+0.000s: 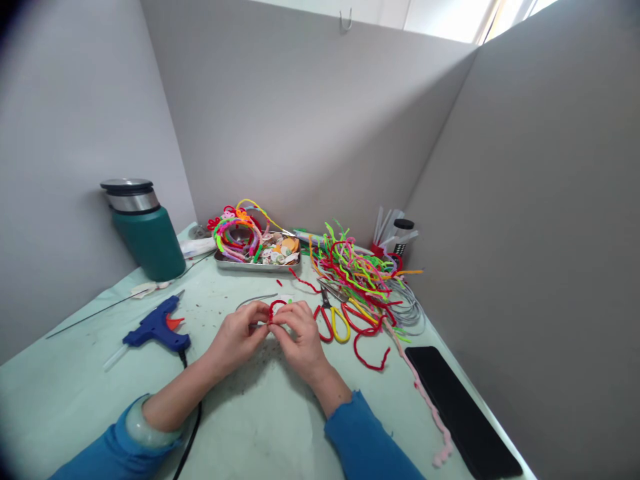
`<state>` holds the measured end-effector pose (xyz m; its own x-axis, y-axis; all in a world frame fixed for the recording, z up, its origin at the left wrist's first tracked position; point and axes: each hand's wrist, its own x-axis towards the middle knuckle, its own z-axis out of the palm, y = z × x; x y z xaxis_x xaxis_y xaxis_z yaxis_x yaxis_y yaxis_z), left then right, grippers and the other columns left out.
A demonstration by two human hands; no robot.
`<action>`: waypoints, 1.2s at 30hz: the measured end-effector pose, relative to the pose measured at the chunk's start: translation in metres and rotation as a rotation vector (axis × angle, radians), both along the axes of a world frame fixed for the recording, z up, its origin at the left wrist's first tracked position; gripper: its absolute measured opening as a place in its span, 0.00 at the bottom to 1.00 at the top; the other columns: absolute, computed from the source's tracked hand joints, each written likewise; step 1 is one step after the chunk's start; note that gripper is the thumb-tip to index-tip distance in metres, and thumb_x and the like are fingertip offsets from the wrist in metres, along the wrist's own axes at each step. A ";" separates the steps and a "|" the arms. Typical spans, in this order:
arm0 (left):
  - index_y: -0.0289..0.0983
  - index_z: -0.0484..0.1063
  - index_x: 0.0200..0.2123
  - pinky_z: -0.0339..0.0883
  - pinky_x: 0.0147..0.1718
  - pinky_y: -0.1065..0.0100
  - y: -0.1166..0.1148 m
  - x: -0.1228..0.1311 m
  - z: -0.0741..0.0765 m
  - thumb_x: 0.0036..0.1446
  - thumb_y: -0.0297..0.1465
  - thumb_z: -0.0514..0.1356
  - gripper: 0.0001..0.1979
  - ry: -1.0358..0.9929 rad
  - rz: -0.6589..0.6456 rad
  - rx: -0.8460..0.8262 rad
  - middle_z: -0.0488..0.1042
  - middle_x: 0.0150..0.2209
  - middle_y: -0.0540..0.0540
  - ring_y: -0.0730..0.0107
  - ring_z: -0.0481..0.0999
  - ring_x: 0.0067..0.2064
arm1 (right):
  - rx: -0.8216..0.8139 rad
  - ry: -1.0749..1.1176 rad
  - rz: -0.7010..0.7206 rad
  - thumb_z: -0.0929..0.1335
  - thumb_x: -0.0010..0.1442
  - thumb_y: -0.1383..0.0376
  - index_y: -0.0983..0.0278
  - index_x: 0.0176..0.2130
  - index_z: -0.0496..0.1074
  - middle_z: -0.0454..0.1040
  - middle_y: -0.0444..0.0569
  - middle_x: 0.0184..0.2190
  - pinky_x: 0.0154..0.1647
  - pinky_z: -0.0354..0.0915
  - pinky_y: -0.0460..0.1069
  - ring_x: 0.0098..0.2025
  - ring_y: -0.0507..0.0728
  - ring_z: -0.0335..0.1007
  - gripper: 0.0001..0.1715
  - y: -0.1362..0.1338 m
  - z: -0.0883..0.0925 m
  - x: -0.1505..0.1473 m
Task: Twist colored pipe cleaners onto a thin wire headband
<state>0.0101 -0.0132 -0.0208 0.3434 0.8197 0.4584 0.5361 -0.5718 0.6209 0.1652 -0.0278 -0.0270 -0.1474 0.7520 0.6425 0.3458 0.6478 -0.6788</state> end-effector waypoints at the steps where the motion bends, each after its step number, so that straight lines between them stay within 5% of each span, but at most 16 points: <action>1: 0.38 0.65 0.35 0.62 0.33 0.68 0.000 0.000 0.001 0.52 0.25 0.53 0.07 0.031 0.003 0.028 0.75 0.33 0.46 0.66 0.72 0.36 | 0.005 0.003 0.002 0.66 0.56 0.68 0.60 0.32 0.72 0.71 0.48 0.32 0.42 0.61 0.54 0.39 0.57 0.64 0.05 0.000 0.000 -0.001; 6: 0.38 0.68 0.27 0.60 0.34 0.68 0.001 -0.001 0.001 0.56 0.27 0.51 0.08 0.178 -0.013 0.137 0.71 0.23 0.48 0.69 0.69 0.28 | -0.006 0.013 -0.012 0.65 0.57 0.68 0.61 0.33 0.71 0.71 0.48 0.31 0.40 0.61 0.53 0.38 0.57 0.64 0.05 0.000 0.000 0.000; 12: 0.38 0.69 0.29 0.57 0.28 0.70 0.002 -0.003 -0.006 0.54 0.26 0.52 0.07 0.222 0.021 0.134 0.70 0.22 0.47 0.68 0.69 0.27 | 0.033 -0.054 -0.017 0.65 0.57 0.68 0.60 0.34 0.71 0.70 0.49 0.33 0.42 0.61 0.54 0.39 0.57 0.64 0.05 -0.001 -0.002 0.000; 17: 0.37 0.68 0.32 0.55 0.25 0.73 0.001 -0.002 -0.002 0.55 0.29 0.51 0.06 -0.003 0.016 -0.034 0.71 0.24 0.49 0.73 0.67 0.24 | 0.027 -0.043 -0.066 0.64 0.57 0.67 0.61 0.41 0.69 0.70 0.51 0.37 0.42 0.61 0.53 0.41 0.57 0.64 0.10 -0.003 0.000 -0.003; 22: 0.35 0.67 0.27 0.58 0.26 0.74 0.007 -0.003 0.001 0.55 0.36 0.54 0.10 -0.300 -0.011 -0.205 0.70 0.25 0.49 0.73 0.67 0.26 | -0.155 0.045 -0.162 0.63 0.57 0.64 0.64 0.31 0.70 0.69 0.46 0.26 0.28 0.59 0.46 0.27 0.52 0.62 0.08 -0.001 -0.005 -0.005; 29: 0.35 0.66 0.27 0.51 0.18 0.75 0.009 0.000 0.002 0.51 0.39 0.57 0.12 -0.458 -0.074 -0.430 0.60 0.17 0.56 0.79 0.57 0.18 | -0.404 0.334 0.003 0.65 0.55 0.58 0.65 0.30 0.68 0.64 0.42 0.22 0.22 0.55 0.44 0.22 0.49 0.57 0.12 0.006 -0.017 -0.015; 36: 0.35 0.65 0.26 0.54 0.20 0.75 0.007 0.001 0.006 0.52 0.37 0.56 0.11 -0.475 -0.108 -0.478 0.62 0.17 0.55 0.78 0.60 0.19 | -0.561 0.510 0.093 0.66 0.54 0.59 0.65 0.29 0.66 0.60 0.38 0.19 0.16 0.49 0.42 0.17 0.46 0.51 0.11 0.006 -0.018 -0.019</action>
<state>0.0107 -0.0065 -0.0150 0.2856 0.9421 0.1758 0.0978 -0.2112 0.9725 0.1465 -0.0215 -0.0449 -0.0139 0.9848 0.1732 -0.1383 0.1696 -0.9758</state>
